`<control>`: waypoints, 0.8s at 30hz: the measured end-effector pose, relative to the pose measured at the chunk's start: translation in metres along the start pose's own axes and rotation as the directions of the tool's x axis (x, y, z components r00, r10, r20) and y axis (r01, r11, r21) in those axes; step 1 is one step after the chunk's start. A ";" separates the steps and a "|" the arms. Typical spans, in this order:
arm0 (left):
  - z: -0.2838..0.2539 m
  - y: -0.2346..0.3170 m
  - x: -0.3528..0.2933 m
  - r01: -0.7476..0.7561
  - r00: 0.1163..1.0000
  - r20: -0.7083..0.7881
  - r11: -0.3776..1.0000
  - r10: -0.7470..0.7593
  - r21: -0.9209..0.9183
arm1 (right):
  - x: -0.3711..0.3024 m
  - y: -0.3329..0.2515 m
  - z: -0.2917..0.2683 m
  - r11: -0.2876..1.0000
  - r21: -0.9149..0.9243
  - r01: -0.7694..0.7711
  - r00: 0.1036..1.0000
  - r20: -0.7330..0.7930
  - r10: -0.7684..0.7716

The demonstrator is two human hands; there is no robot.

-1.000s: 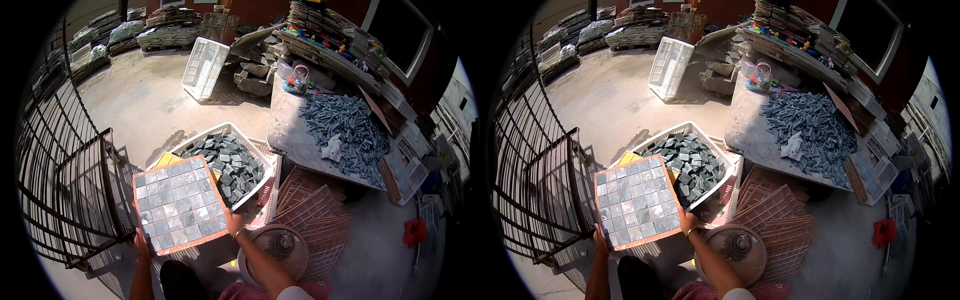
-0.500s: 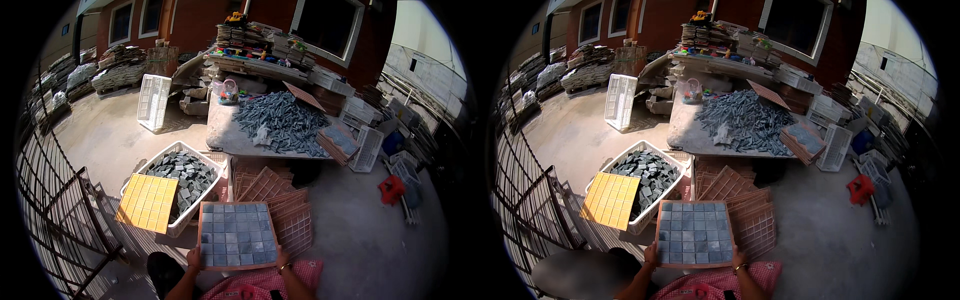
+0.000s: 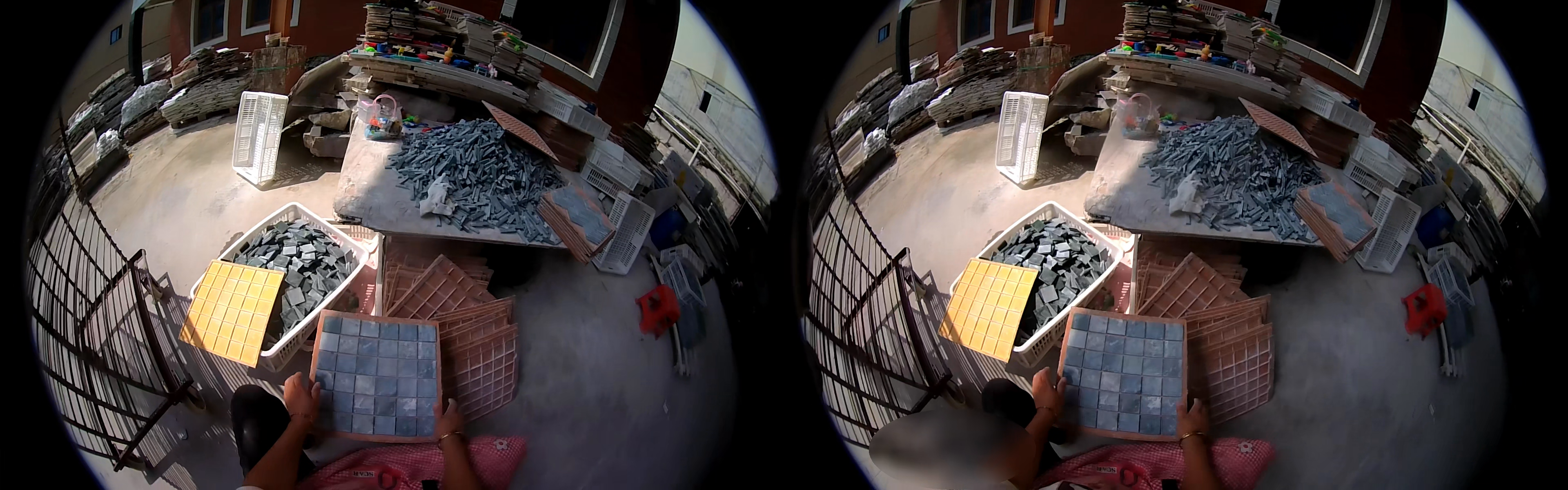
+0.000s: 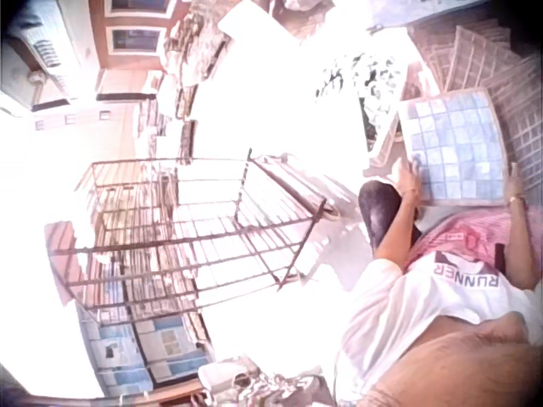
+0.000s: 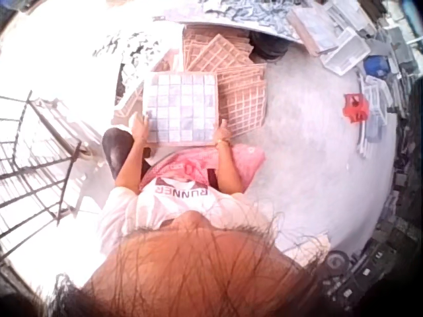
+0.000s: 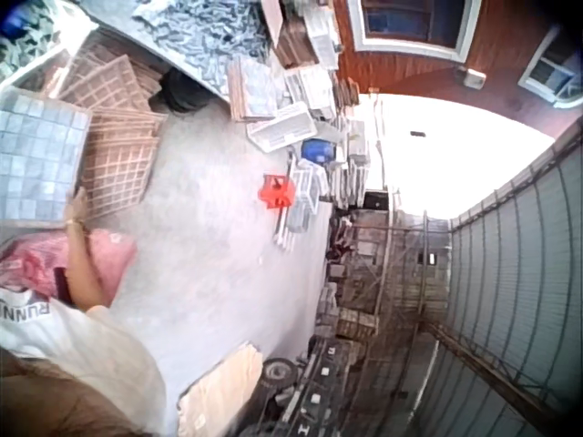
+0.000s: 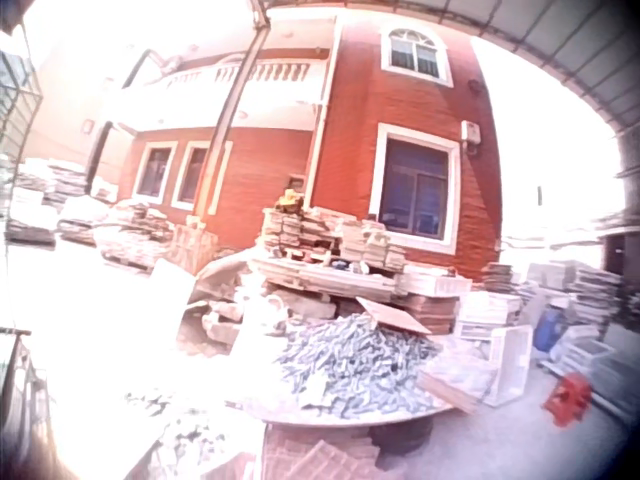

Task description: The person sits on the ground and places small green tiles into a grid on a yellow sheet. They pick tiles from a nearby white basket, arrange them into the grid, and occasionally wipe the surface with a cloth. The person flips the sheet to reveal the completed tile pattern.

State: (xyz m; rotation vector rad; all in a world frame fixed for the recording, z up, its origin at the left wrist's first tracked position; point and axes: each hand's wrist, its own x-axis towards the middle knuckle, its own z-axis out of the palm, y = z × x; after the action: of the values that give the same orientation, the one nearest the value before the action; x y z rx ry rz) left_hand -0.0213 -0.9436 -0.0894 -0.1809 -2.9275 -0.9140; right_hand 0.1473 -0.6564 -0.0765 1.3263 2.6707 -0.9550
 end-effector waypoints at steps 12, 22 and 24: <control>0.049 0.076 0.017 -0.610 0.743 0.460 0.775 0.486 0.167 | 0.027 -0.058 0.043 0.707 -0.476 0.523 0.837 0.129 -0.532; 0.077 0.113 0.083 -0.594 0.748 0.398 0.803 0.531 0.046 | 0.039 -0.061 0.033 0.792 -0.325 0.517 0.856 0.188 -0.481; 0.075 0.114 0.086 -0.590 0.751 0.390 0.807 0.533 0.034 | 0.064 -0.064 0.019 0.822 -0.267 0.503 0.850 -0.019 -0.526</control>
State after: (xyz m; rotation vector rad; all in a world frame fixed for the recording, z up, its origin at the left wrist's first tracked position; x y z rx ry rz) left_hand -0.0938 -0.8003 -0.0782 -1.2764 -2.9180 -0.5904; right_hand 0.0551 -0.6501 -0.0760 0.6114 3.1637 -0.5380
